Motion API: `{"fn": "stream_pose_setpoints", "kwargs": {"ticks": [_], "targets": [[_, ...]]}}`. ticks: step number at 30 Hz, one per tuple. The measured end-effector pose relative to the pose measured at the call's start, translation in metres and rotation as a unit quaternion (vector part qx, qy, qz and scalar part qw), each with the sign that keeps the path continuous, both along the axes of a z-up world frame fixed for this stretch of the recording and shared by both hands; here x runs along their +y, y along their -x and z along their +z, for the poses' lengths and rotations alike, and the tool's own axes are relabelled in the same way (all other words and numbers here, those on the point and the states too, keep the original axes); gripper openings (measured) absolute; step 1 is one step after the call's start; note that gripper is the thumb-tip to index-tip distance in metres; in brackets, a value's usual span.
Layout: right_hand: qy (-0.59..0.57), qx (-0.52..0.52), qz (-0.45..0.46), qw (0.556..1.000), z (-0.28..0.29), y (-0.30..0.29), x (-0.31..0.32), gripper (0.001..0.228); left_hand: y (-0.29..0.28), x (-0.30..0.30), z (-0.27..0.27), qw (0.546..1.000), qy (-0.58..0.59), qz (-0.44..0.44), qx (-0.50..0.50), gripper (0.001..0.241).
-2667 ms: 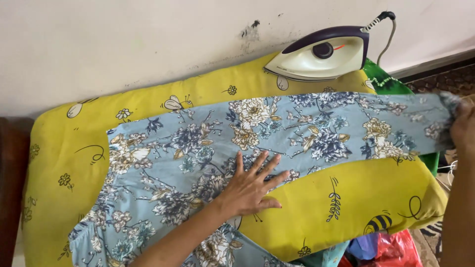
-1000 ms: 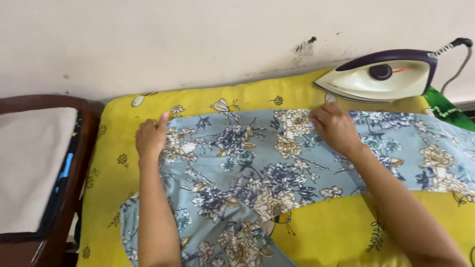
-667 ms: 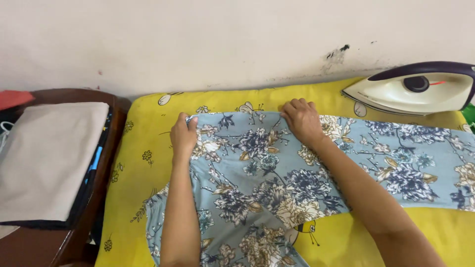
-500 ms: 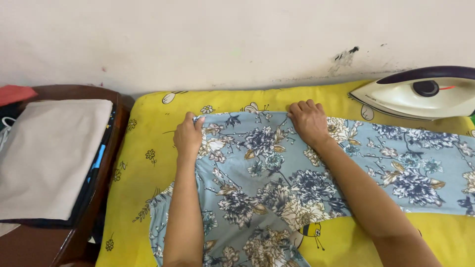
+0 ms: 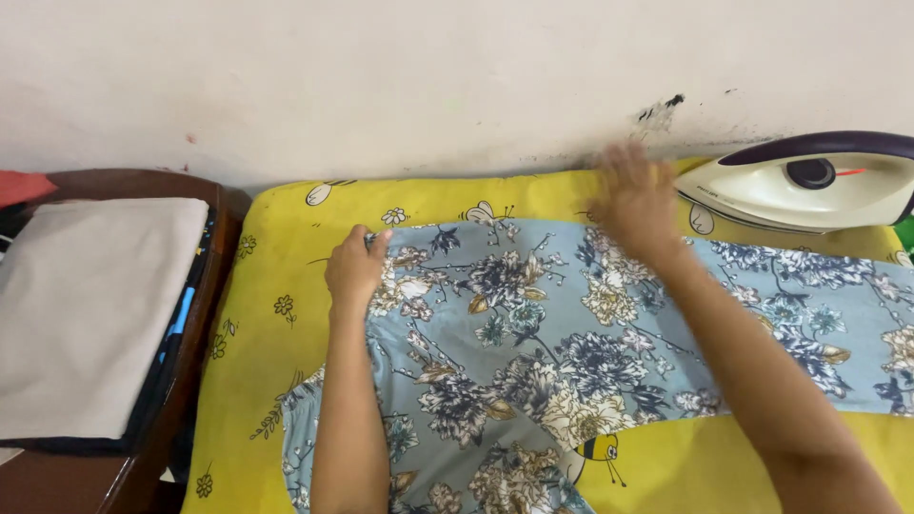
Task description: The person irons a light blue floral-patterned garment on a yellow ironing board. They smooth the fabric with their hands, then use a white and purple iron to press the sleeves and body of the garment, adjusting the fabric as needed.
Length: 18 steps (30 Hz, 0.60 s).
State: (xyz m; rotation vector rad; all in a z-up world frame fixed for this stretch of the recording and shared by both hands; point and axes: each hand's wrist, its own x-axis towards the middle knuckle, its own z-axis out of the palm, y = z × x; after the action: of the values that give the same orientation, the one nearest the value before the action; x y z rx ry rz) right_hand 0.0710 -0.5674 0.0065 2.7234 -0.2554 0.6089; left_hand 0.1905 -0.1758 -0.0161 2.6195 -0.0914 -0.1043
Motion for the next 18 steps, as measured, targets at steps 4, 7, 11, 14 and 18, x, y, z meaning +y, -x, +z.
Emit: {"fn": "stream_pose_setpoints", "kwargs": {"ticks": [4,7,11,14,18], "targets": [[0.0,0.033,-0.12,0.992,0.056,0.021,-0.157,0.084,0.006,0.017,0.039,0.993,0.04,-0.007,0.11,0.047],[-0.05,0.228,-0.233,0.944,0.082,0.049,-0.226,0.068,0.004,0.031,0.038,0.987,0.073,-0.038,0.137,0.048],[0.062,0.263,-0.192,0.943,0.063,0.058,-0.271,0.043,0.01,0.034,0.047,0.961,0.172,-0.029,0.213,0.033],[0.112,0.209,-0.153,0.959,0.056,0.076,-0.254,0.034,0.01,0.036,0.049,0.957,0.184,-0.022,0.222,0.024],[-0.024,0.226,-0.19,0.955,0.124,0.107,-0.107,0.04,0.01,0.036,0.045,0.954,0.201,-0.013,0.221,0.029]]}}
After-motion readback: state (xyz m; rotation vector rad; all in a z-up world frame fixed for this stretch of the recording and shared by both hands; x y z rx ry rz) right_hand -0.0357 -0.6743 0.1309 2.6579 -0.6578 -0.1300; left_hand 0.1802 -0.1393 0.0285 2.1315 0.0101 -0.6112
